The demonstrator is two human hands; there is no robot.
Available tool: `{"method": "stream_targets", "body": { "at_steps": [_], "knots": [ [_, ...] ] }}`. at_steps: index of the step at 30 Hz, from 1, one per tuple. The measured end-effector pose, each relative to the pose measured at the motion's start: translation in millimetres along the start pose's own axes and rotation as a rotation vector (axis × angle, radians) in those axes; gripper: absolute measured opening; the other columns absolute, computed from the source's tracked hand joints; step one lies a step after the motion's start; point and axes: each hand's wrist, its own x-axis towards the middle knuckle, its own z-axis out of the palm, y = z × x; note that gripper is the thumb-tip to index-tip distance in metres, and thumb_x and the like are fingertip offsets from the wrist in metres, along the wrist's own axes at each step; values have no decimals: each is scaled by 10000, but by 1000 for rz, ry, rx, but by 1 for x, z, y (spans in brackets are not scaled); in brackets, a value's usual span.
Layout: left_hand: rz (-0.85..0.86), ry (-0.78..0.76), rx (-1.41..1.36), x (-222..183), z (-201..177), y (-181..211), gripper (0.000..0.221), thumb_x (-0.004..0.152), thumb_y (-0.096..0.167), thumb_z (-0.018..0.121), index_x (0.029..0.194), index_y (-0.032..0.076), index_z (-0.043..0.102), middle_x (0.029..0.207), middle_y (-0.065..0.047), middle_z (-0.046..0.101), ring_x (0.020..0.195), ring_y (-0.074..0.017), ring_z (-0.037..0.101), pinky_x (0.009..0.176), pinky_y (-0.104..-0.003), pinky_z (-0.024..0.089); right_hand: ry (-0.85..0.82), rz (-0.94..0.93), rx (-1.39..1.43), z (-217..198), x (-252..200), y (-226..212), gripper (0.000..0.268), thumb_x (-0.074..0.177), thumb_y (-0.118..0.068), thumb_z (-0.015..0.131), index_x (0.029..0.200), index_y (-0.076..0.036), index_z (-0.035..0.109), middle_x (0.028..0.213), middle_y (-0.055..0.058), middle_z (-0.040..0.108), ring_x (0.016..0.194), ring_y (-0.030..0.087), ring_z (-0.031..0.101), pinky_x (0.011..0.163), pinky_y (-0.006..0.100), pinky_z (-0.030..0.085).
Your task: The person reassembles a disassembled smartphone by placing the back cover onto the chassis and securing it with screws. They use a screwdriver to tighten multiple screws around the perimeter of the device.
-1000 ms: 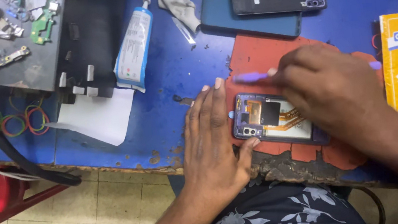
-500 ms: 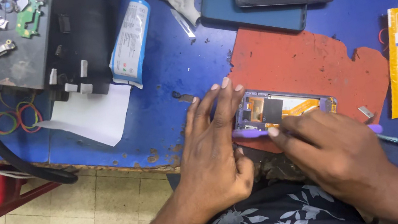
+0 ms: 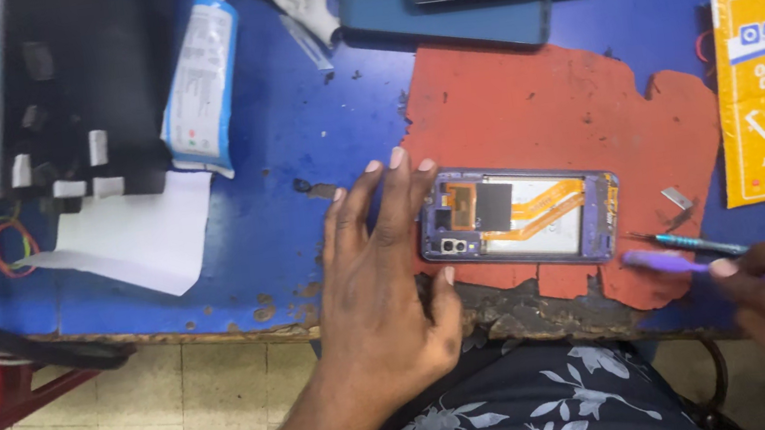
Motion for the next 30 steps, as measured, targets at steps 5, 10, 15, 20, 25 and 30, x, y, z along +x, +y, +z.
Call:
{"method": "stream_targets", "body": {
  "at_steps": [5, 10, 15, 20, 25, 30],
  "knots": [
    [8, 14, 47, 1, 4, 2, 925, 838, 140, 705, 1599, 19, 193, 1599, -136, 455, 1516, -418, 341, 1260, -604, 202, -37, -85, 162, -18, 6, -19, 400, 732, -62, 752, 1131, -49, 731, 1115, 84, 690, 920, 225, 705, 746, 361, 566],
    [-18, 7, 91, 6, 6, 6, 890, 836, 124, 704, 1586, 22, 235, 1572, -82, 508, 1501, -410, 350, 1247, -590, 208, 69, 78, 71, -18, 32, -22, 254, 842, -61, 756, 1094, -82, 731, 1118, 62, 698, 897, 214, 700, 779, 325, 568],
    [-20, 14, 132, 6, 9, 7, 878, 816, 111, 691, 1574, 36, 254, 1566, -93, 504, 1495, -414, 349, 1242, -597, 205, 83, 10, 90, -19, 46, -12, 244, 779, -103, 772, 1019, -78, 736, 1030, 59, 708, 897, 253, 712, 761, 357, 571],
    [-6, 33, 114, 6, 8, 8, 890, 833, 118, 693, 1588, 33, 229, 1557, -77, 508, 1494, -397, 348, 1235, -593, 213, 87, 23, 70, -23, 67, -5, 182, 790, -140, 785, 965, -103, 746, 1003, 43, 716, 872, 228, 725, 730, 346, 574],
    [-4, 50, 87, 4, 6, 10, 869, 837, 111, 701, 1580, 22, 257, 1547, -110, 516, 1486, -389, 370, 1234, -584, 213, 181, 124, 35, -20, 79, 6, 161, 933, -97, 767, 1091, -74, 740, 1030, 65, 711, 894, 234, 712, 765, 322, 572],
    [40, 147, -58, 12, -11, 18, 734, 904, 110, 689, 1554, 5, 365, 1522, -167, 556, 1448, -377, 513, 1253, -556, 292, 261, 180, 182, -22, 77, 4, 203, 891, -44, 721, 1093, -64, 712, 1051, 88, 711, 919, 236, 717, 789, 342, 577]
  ]
}}
